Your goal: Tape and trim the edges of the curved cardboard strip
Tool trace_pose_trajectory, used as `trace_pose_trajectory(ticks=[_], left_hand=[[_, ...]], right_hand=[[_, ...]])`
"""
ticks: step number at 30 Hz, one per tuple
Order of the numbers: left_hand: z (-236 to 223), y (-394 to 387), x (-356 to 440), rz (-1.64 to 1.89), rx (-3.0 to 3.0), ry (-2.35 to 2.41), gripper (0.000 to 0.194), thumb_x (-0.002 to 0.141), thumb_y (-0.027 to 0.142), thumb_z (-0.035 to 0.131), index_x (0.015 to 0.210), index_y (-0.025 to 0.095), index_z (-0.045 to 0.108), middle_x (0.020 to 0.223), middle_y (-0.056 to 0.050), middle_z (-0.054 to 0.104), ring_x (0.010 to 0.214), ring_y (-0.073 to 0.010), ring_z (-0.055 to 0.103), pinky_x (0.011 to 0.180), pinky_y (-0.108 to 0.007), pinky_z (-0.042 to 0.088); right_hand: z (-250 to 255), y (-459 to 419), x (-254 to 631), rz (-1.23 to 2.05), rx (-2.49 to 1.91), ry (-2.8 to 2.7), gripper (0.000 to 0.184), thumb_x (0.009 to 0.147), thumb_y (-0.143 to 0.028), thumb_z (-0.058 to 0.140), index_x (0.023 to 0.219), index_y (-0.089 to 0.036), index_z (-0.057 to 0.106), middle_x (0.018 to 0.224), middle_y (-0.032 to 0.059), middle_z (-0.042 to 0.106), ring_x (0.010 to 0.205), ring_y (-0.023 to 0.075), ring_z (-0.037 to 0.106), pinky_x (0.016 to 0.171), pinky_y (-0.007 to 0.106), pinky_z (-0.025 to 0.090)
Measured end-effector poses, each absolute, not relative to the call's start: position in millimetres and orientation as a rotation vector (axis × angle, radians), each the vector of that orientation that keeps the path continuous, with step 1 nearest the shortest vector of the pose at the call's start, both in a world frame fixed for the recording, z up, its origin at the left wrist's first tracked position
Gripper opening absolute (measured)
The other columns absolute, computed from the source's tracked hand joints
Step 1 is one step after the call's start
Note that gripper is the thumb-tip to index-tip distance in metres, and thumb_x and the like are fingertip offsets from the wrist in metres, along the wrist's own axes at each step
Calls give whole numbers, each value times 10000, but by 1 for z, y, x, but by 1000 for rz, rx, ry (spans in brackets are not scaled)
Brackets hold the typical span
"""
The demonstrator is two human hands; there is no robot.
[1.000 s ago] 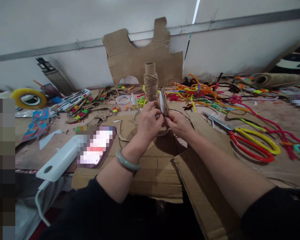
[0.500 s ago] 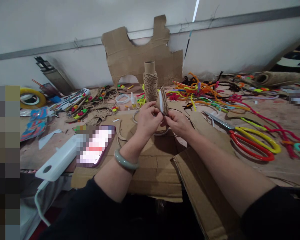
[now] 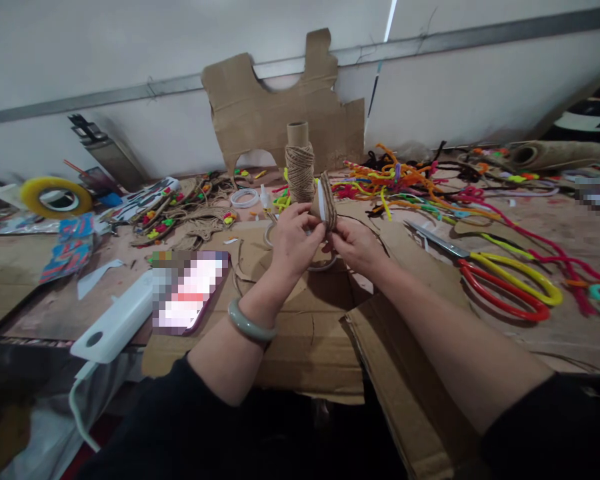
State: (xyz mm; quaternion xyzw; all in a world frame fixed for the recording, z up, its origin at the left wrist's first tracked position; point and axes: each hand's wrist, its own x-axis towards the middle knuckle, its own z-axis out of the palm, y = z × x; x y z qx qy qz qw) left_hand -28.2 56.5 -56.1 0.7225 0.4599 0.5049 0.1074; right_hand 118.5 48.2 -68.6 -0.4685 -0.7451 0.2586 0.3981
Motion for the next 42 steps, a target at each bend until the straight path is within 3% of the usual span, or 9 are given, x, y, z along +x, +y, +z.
trace_pose_trajectory(ticks=[9,18,23,34,42], left_hand=[[-49,51,-25,1409,2017,1444,118,704,129,614,607,195,618,1021,-81,711,1067,-212,632,990,-389,478],[-48,55,-33,1419,1965,1453,115,737,145,607,640,195,641,1036,-82,701,1035,-215,640,961,-390,490],[-53,54,-28,1543,2142,1458,85,720,176,657,643,189,622,1084,-77,687,1114,-225,596,1034,-427,423],[-50,53,-27,1404,2072,1450,106,721,145,635,625,184,616,1121,-104,674,1131,-245,597,1033,-445,437],[-49,54,-29,1403,1989,1439,128,693,109,616,594,189,600,1111,-107,684,1127,-240,605,1016,-438,450]], right_hand=[[-66,46,117,364,-1224,-1973,169,817,-205,456,679,-195,554,696,47,628,694,171,559,666,281,414],[-71,48,116,666,-1186,-1760,129,861,-301,536,812,-212,617,763,31,658,715,167,620,658,273,479],[-71,48,116,711,-1185,-1778,141,851,-208,470,836,-198,610,724,18,645,650,152,626,611,262,476],[-67,46,117,456,-1223,-1933,134,814,-190,448,721,-196,546,698,38,603,679,167,577,657,278,431],[-67,44,116,481,-1242,-1905,156,833,-241,461,727,-195,566,706,43,620,671,170,586,644,285,436]])
